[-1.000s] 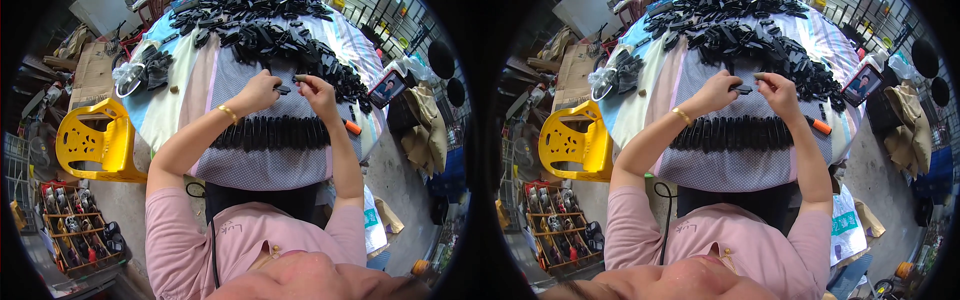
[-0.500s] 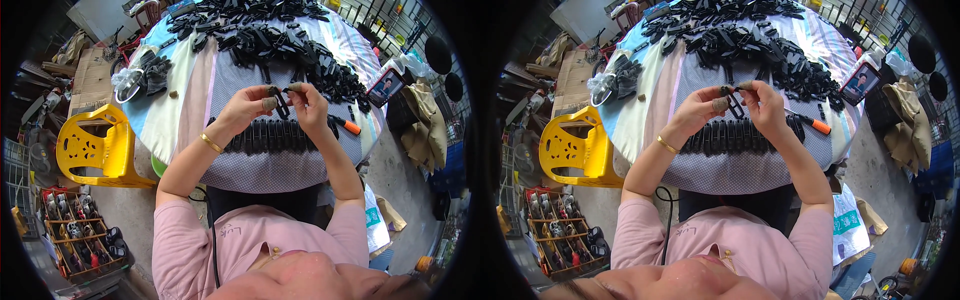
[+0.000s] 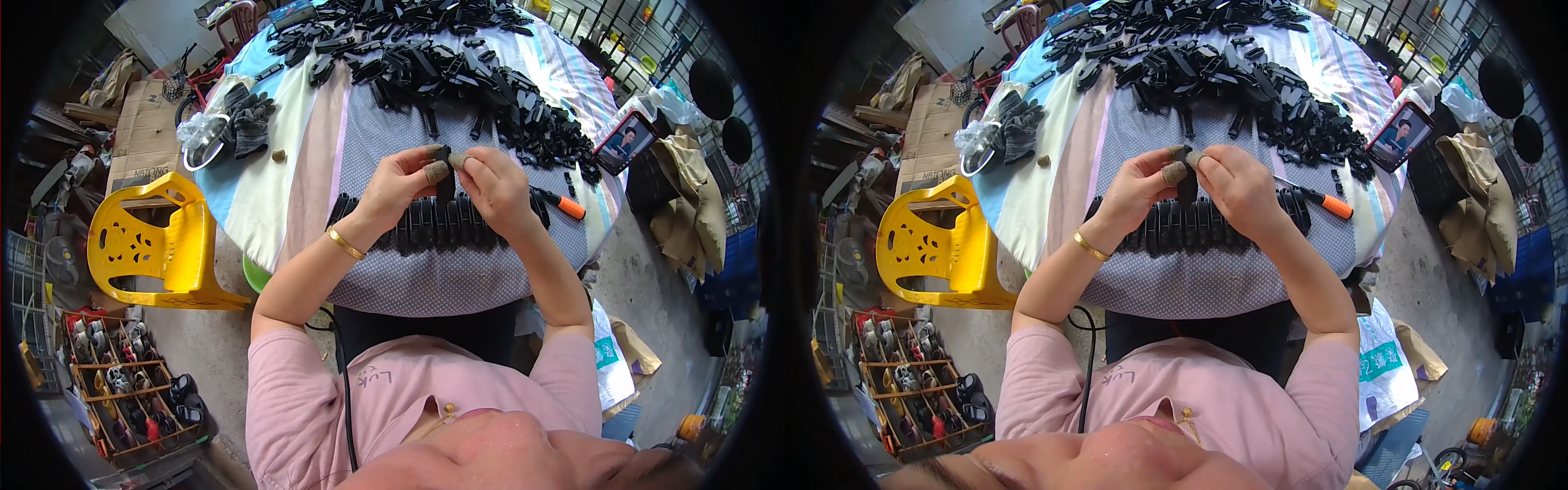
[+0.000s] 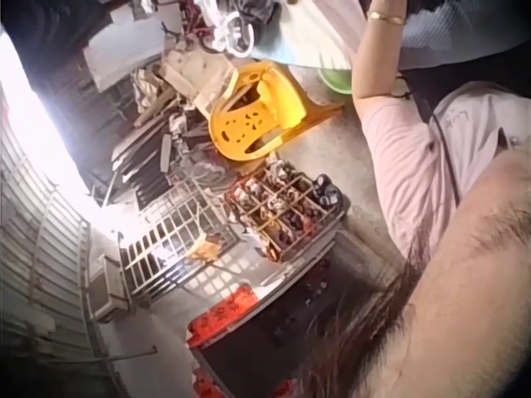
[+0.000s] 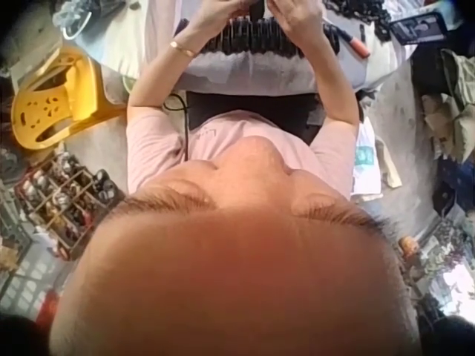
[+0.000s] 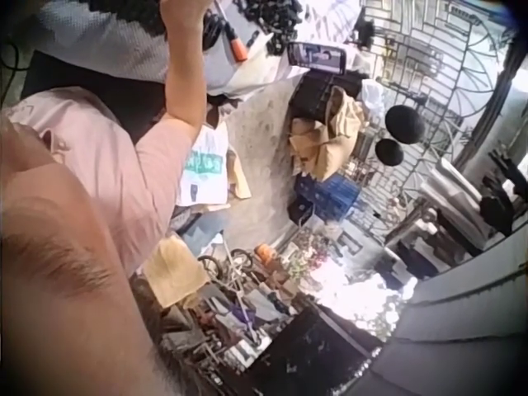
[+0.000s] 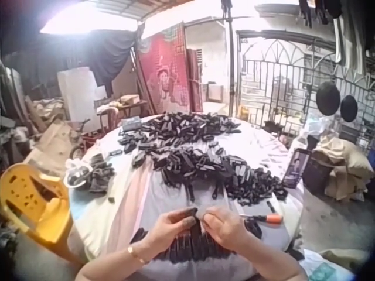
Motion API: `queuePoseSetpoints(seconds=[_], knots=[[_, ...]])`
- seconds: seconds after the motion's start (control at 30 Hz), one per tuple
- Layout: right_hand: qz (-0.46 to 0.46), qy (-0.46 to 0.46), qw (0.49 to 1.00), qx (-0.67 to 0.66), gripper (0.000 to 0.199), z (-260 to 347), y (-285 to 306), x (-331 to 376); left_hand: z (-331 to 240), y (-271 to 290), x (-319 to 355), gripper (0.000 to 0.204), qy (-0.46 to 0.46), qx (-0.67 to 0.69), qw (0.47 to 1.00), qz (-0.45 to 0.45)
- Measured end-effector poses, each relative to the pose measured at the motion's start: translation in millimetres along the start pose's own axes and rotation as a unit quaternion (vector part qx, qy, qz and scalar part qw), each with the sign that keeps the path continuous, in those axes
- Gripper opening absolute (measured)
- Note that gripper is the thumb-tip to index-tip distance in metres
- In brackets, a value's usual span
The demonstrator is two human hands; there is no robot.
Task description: Assembling small black plastic components by hand on a workspace table.
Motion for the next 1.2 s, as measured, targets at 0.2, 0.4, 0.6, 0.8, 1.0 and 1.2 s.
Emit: queuePoseSetpoints(seconds=[0.2,0.4,0.6,0.8,1.0,1.2], knots=[[0.018,-0.145,0.984,-0.101,0.013,-8,-4,3,-3,-4,4,0.032,0.0,0.041,0.999,0.003],[-0.019,-0.071,0.997,-0.029,0.011,-7,-2,4,-4,-9,8,0.028,0.018,0.041,0.999,-0.007],[0.003,-0.027,0.999,-0.028,0.012,-5,-2,3,-1,-8,7,0.028,0.015,0.032,0.999,-0.014],[0.049,-0.083,0.989,-0.115,0.017,1,-9,5,-7,-2,8,0.029,-0.026,0.019,0.999,-0.011],[0.081,-0.033,0.992,-0.087,0.027,9,-5,-1,-11,-2,11,0.027,-0.035,0.018,0.999,-0.022],[0.014,-0.141,0.984,-0.107,0.029,-36,-3,9,-43,5,20,0.035,-0.072,-0.141,0.987,-0.025]])
Point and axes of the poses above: each hand's wrist, its own x-axis away from the middle knuckle, its own y-axis out of the back of the hand, z = x × y, the point moved 3 cm from there along -x, towards the middle knuckle, and after that the axes turned 10 degrees about -z, right-handed, at the moved point
